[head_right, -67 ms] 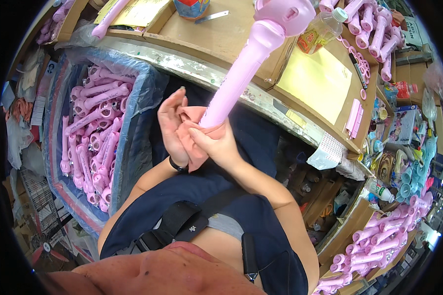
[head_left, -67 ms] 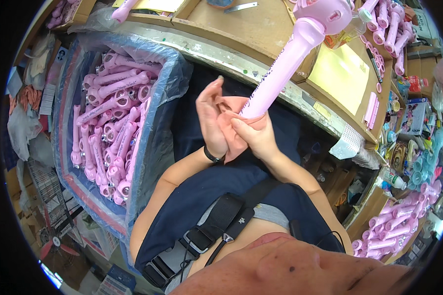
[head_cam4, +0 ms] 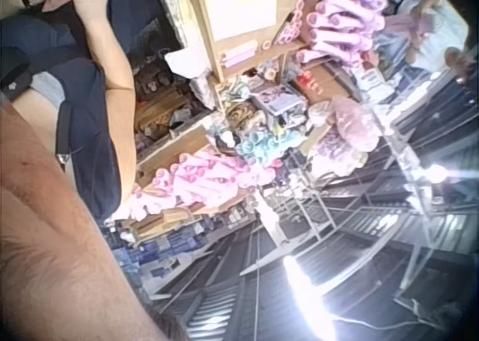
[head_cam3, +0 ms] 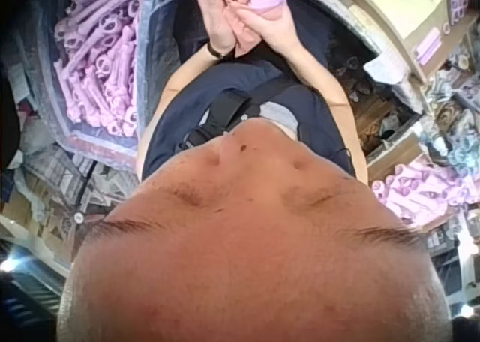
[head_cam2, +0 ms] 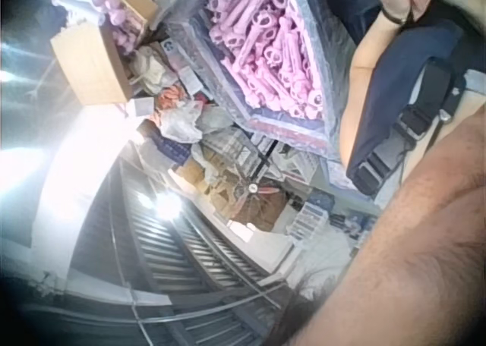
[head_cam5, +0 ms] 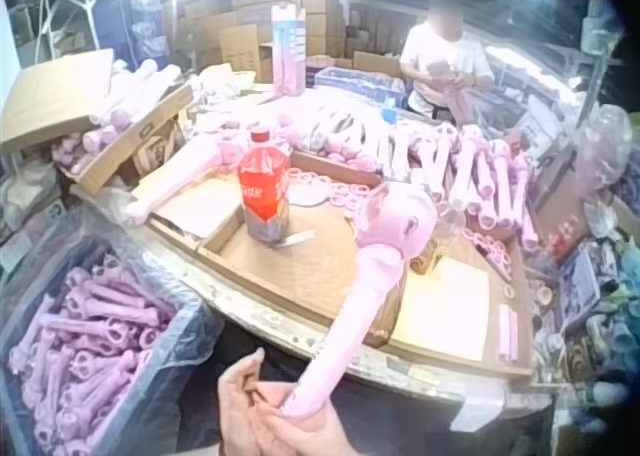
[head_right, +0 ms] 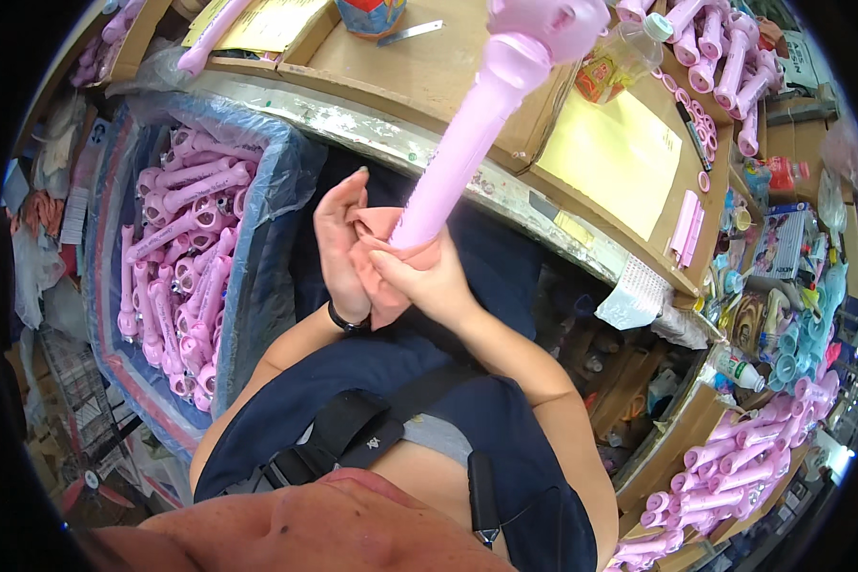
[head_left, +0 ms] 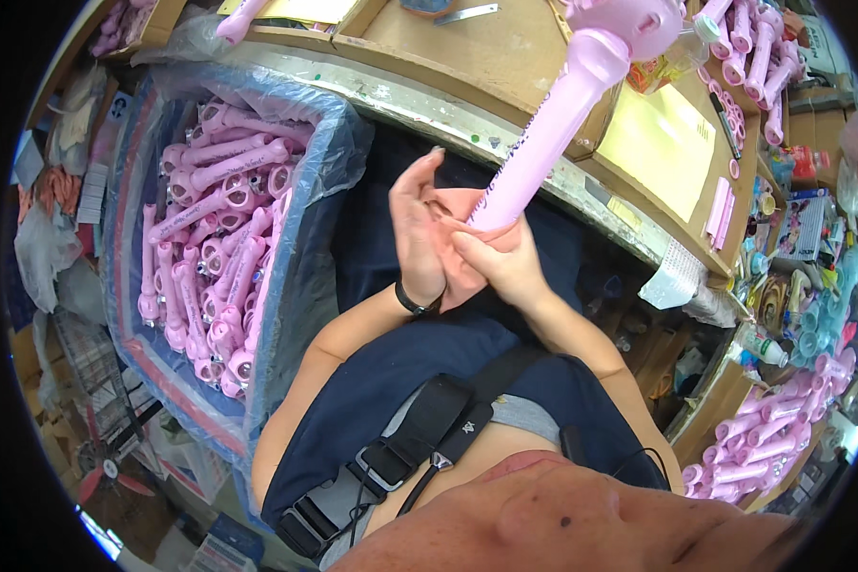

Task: The person assembles pink plastic batons by attaching a decorative headpiece to the handle, wiping the surface with a cloth, and inspecting the assembled unit. The person repeats this process for multiple batons, placing finished units aside on the workbench.

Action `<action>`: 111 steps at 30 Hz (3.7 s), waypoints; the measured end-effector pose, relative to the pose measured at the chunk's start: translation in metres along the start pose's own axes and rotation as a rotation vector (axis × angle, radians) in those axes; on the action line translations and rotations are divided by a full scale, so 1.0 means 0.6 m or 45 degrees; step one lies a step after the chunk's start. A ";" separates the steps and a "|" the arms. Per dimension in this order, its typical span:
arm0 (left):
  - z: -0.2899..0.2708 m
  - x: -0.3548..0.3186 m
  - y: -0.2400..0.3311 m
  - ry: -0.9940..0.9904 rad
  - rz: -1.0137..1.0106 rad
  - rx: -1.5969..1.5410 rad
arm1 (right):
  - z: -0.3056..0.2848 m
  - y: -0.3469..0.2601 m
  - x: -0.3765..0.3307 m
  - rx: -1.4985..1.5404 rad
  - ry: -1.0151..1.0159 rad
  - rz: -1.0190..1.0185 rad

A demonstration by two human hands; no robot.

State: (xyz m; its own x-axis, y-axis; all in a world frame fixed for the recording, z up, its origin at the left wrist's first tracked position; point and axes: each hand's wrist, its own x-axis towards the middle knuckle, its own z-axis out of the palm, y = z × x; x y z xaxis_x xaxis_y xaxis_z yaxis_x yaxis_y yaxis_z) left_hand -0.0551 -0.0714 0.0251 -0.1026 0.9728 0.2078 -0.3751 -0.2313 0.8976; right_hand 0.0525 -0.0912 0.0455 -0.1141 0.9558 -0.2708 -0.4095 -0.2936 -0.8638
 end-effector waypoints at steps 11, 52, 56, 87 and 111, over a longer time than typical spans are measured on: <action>-0.039 0.125 0.088 0.046 -0.047 -0.730 | -0.061 -0.061 -0.013 -1.025 -0.390 -0.265; -0.081 0.133 0.056 0.254 -0.058 -0.839 | -0.042 0.009 -0.016 0.498 -0.075 0.019; -0.067 0.138 0.060 -0.355 0.144 -1.074 | -0.046 0.028 -0.017 0.214 0.105 -0.395; -0.085 0.157 0.069 -0.272 -0.368 -1.010 | -0.130 0.027 -0.004 0.504 0.053 0.244; -0.007 0.104 0.077 -0.574 -0.456 0.140 | 0.022 -0.059 0.085 -1.053 0.452 -1.323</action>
State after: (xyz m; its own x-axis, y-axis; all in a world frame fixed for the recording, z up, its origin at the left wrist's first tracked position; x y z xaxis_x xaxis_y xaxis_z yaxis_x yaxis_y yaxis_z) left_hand -0.0829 -0.0215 0.0778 0.4240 0.9056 0.0075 -0.2140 0.0921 0.9725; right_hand 0.0493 -0.0321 0.0679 0.1971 0.7208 0.6645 0.5044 0.5066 -0.6992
